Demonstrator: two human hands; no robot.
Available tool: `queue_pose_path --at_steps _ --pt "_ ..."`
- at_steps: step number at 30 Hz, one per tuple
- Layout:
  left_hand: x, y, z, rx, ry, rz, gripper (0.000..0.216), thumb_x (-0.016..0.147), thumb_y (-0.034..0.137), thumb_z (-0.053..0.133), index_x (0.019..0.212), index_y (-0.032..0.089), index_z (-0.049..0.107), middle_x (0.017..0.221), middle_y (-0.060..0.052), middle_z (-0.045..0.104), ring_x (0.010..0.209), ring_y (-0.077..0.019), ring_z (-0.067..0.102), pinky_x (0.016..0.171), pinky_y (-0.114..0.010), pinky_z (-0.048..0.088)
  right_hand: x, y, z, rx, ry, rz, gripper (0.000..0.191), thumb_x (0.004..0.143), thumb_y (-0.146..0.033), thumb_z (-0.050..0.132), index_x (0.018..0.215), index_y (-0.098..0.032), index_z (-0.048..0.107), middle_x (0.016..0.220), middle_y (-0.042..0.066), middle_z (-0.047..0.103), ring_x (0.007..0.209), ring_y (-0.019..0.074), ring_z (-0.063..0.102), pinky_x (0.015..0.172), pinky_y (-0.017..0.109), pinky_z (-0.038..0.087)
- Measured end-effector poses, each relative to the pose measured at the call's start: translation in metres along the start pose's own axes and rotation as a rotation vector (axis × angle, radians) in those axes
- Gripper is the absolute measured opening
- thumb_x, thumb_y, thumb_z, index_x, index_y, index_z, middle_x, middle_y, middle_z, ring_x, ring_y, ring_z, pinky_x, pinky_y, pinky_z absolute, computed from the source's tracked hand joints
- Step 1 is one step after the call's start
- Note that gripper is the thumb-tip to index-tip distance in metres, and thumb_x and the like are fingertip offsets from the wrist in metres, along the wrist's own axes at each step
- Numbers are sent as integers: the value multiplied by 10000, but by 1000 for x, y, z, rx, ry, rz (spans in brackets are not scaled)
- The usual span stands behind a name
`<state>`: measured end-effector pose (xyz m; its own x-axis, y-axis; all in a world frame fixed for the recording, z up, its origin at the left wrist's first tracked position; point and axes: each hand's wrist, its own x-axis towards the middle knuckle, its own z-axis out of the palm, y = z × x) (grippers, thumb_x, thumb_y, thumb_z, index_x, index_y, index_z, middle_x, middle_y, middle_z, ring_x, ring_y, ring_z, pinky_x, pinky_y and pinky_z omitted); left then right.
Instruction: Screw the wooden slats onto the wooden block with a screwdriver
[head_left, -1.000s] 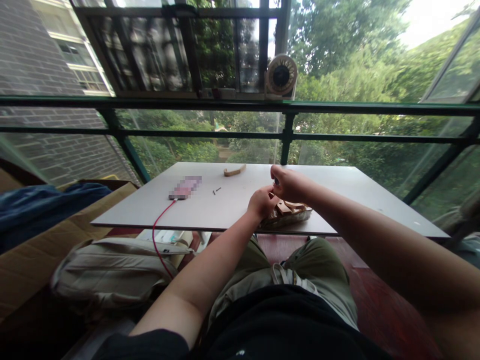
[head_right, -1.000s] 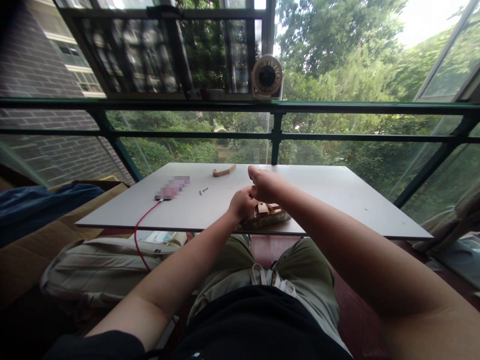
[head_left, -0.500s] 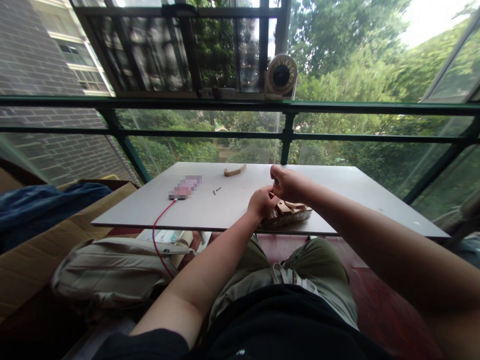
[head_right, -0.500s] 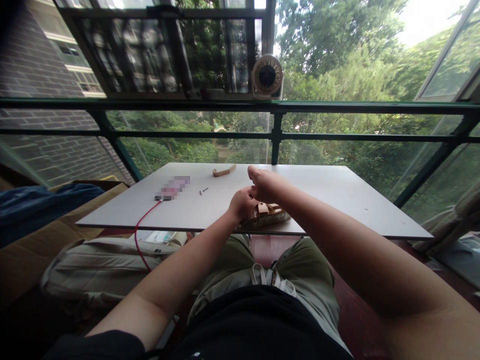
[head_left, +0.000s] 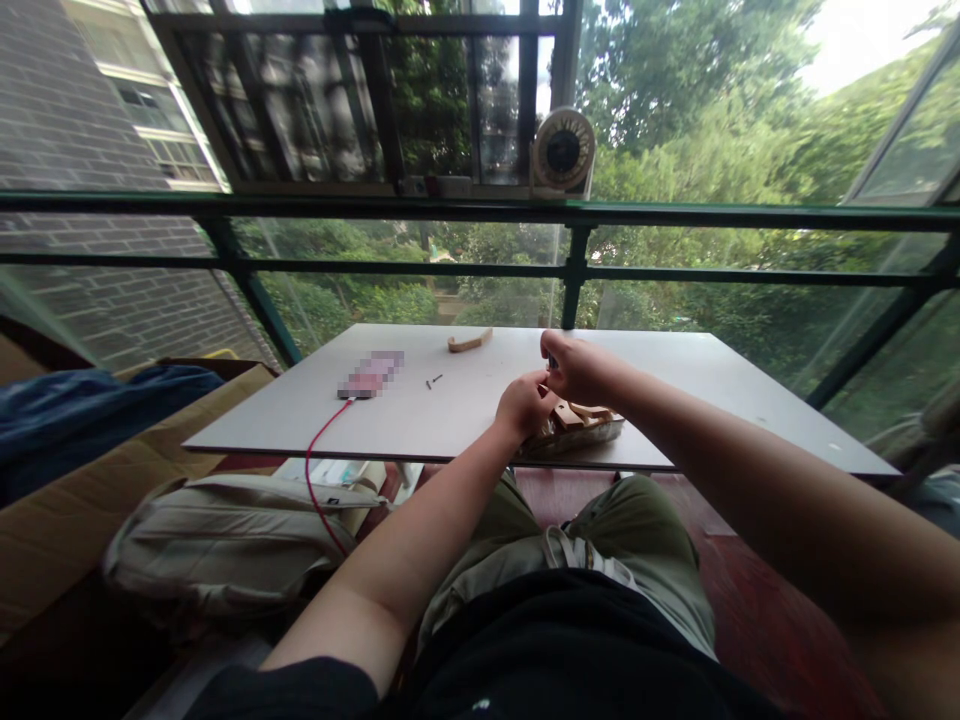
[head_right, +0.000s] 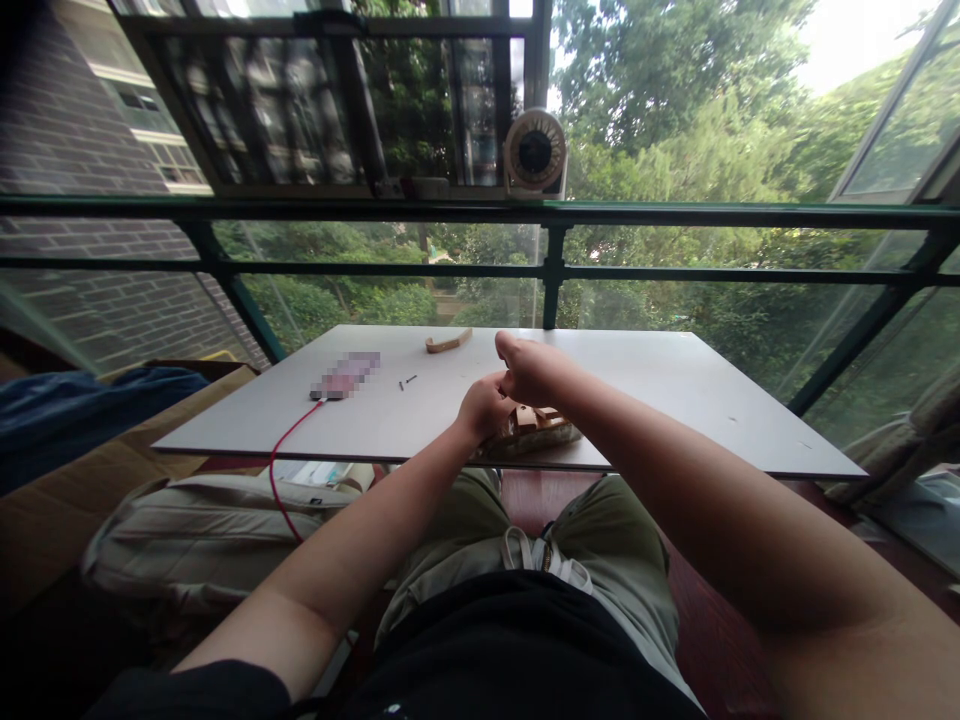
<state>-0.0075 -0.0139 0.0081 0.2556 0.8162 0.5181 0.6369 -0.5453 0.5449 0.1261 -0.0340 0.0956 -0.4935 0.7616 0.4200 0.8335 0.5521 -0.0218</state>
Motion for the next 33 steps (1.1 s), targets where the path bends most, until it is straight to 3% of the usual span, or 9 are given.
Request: queue_pose_path --at_steps 33 --pt "-1 1 0 19 6 -8 161 776 241 543 827 163 674 720 -21 681 617 -138 552 568 -238 351 -4 -3 0 21 8 -8 305 763 -250 542 1060 -196 494 843 61 645 670 174 519 574 260 329"
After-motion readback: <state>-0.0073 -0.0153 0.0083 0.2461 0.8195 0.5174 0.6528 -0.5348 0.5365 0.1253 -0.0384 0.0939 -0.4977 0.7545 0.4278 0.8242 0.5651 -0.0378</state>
